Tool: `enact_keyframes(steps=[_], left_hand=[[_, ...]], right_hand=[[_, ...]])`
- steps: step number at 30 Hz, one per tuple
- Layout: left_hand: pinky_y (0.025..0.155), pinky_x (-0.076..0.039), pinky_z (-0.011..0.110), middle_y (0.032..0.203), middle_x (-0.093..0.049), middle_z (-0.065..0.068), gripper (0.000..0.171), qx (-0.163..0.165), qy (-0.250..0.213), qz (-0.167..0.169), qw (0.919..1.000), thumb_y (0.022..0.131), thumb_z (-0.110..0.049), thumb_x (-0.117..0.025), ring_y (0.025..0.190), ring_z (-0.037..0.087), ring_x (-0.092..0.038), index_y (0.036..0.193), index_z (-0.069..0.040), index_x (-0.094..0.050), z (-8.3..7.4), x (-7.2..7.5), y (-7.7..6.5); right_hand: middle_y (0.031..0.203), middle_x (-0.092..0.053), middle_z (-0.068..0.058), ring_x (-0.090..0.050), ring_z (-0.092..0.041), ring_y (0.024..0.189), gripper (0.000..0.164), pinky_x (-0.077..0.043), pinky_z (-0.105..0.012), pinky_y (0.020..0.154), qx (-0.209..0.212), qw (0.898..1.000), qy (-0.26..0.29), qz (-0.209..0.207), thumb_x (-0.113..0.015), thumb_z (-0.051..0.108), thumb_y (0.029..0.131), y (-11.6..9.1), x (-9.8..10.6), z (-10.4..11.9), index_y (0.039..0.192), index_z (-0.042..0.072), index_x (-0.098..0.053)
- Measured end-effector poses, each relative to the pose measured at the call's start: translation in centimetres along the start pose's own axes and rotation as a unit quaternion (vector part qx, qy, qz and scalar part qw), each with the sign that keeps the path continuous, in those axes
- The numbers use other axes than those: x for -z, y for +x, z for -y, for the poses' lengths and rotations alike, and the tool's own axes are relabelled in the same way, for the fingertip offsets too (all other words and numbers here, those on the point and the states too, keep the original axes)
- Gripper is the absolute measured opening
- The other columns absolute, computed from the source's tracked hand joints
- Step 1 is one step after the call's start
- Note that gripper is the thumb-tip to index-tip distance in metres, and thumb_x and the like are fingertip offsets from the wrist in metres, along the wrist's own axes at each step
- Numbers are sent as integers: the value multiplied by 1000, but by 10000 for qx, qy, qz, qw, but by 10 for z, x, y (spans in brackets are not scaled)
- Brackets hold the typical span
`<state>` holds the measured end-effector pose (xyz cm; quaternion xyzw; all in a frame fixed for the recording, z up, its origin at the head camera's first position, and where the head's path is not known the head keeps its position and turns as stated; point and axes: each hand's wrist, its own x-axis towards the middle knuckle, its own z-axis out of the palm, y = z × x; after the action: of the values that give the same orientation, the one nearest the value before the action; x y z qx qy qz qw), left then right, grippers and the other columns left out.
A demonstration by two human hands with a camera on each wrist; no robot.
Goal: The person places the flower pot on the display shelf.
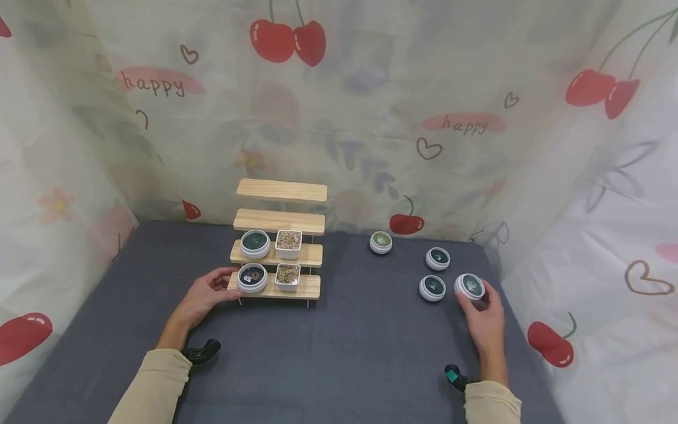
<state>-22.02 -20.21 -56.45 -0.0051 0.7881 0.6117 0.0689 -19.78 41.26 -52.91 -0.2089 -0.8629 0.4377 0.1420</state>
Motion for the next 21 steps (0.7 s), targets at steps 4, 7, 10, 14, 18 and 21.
enact_keyframes(steps=[4,7,10,14,18,21], left_hand=[[82,-53,18,117,-67,12,77,-11,-44,-3,10000,78,-27,-91,99,11,-64,142,-5,-55,0,0,0],[82,-52,18,117,-66,11,77,32,-50,10,10000,77,-27,-91,99,10,-63,142,-5,-55,0,0,0],[83,-52,18,118,-66,12,77,53,-59,41,10000,78,-27,-91,99,9,-64,143,-5,-55,-1,0,0],[83,-52,18,119,-66,15,77,46,-81,52,9999,79,-26,-90,99,10,-63,143,-5,-54,-1,1,0],[83,-52,17,120,-66,16,76,53,-23,45,10000,79,-26,-90,100,10,-63,143,-6,-54,0,2,0],[83,-52,18,120,-66,15,76,70,42,37,10000,78,-27,-90,100,10,-64,143,-7,-55,1,2,1]], right_hand=[[152,-48,-8,-49,-24,134,77,-48,-42,104,196,9998,31,-54,-70,48,94,-2,-2,22,158,22,-36],[145,-52,-4,-49,-12,126,72,-48,-33,104,458,9987,185,-115,-71,43,94,-5,-7,39,156,22,-40],[132,-54,6,-49,0,114,67,-46,-18,96,726,9964,418,-148,-71,37,96,-8,-13,56,154,21,-43],[120,-51,17,-49,6,107,62,-42,-6,87,1118,9906,793,-53,-71,29,97,-12,-22,80,152,17,-46],[118,-50,18,-50,5,106,61,-41,-3,86,1318,9864,979,122,-71,25,97,-18,-32,99,151,15,-46],[120,-50,14,-50,4,104,61,-42,-4,84,1346,9844,1085,323,-70,21,98,-24,-38,112,152,14,-44]])
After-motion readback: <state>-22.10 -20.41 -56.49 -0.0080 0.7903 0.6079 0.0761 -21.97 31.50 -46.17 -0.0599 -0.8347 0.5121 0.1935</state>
